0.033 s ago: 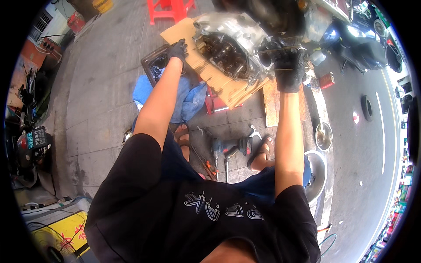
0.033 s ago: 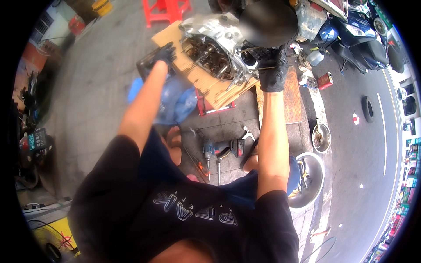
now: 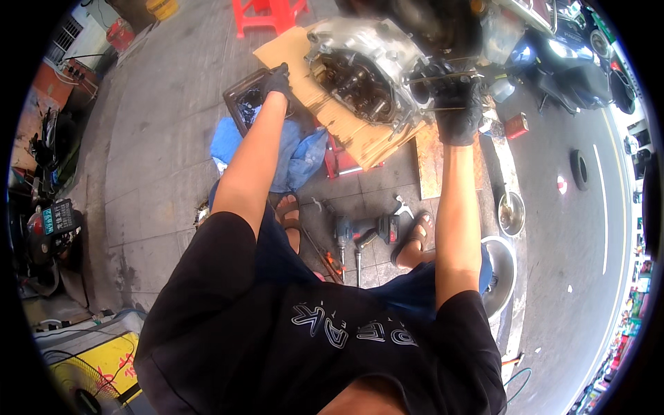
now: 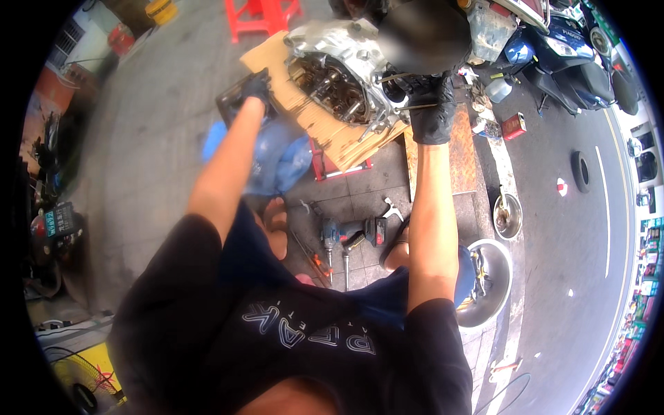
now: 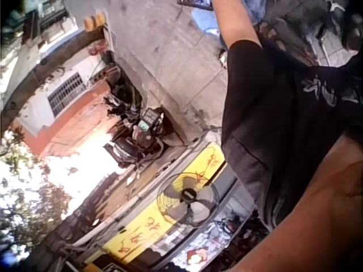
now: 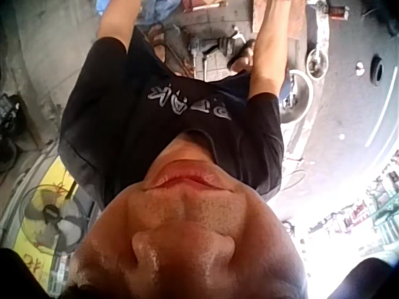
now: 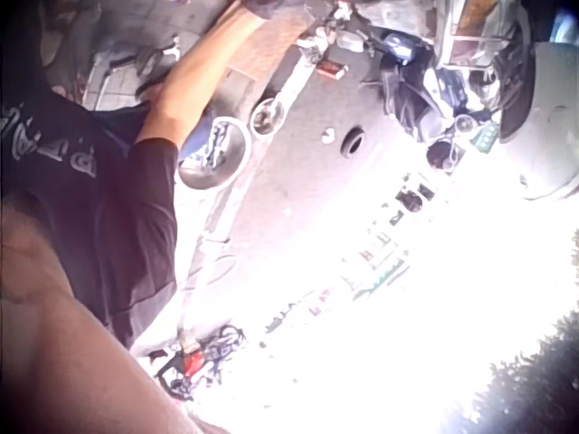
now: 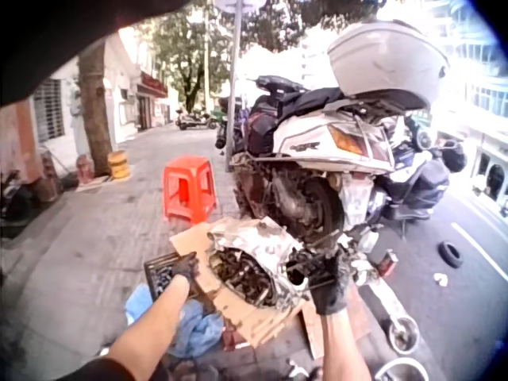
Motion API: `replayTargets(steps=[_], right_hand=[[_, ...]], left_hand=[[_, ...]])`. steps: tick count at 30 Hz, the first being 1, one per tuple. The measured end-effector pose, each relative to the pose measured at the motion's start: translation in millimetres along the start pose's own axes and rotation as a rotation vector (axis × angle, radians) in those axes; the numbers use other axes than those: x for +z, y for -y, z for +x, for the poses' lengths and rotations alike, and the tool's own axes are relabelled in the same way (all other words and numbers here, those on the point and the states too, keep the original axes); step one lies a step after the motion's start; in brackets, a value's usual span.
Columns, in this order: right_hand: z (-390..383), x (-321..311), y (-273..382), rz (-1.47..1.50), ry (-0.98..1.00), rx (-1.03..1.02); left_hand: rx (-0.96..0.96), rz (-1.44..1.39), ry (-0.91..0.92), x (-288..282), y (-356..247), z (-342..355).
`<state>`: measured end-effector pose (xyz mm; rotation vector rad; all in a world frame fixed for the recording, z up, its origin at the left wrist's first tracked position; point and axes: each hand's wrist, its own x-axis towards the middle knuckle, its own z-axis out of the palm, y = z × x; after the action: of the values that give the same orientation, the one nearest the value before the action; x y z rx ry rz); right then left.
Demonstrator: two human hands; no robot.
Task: The person cleans engine components with a cloth, moves a cardboard sheet, and strikes an engine casing with a hammer.
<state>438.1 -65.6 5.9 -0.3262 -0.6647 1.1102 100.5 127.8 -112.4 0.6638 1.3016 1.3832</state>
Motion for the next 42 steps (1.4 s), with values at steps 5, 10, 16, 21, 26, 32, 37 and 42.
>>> replayTargets(steps=[5,10,16,21,26,32,37,42], right_hand=[[-12,11,9,-0.054,-0.001,0.017],[-24,62,-3,-0.058,-0.090,0.008],[-55,62,-16,-0.206,-0.153,-0.080],[-55,54,-13,-1.440,-0.068,-0.305],[-62,30,2,-0.997,-0.078,0.062],[-67,54,15,-1.140,-0.262,0.162],[-73,61,35,-1.252,-0.110,0.170],[-77,44,62,-1.424,0.218,0.220]], left_hand=[[0.070,0.591,0.003,-13,47,5],[0.170,0.564,-0.128,-12,66,29],[0.141,0.612,0.050,28,64,-2],[0.299,0.993,-0.011,-7,21,54],[0.724,0.423,0.103,60,-50,-31],[0.637,0.650,0.529,112,-135,-136],[0.483,0.666,0.608,124,-127,-113],[0.676,0.956,0.653,133,-125,-90]])
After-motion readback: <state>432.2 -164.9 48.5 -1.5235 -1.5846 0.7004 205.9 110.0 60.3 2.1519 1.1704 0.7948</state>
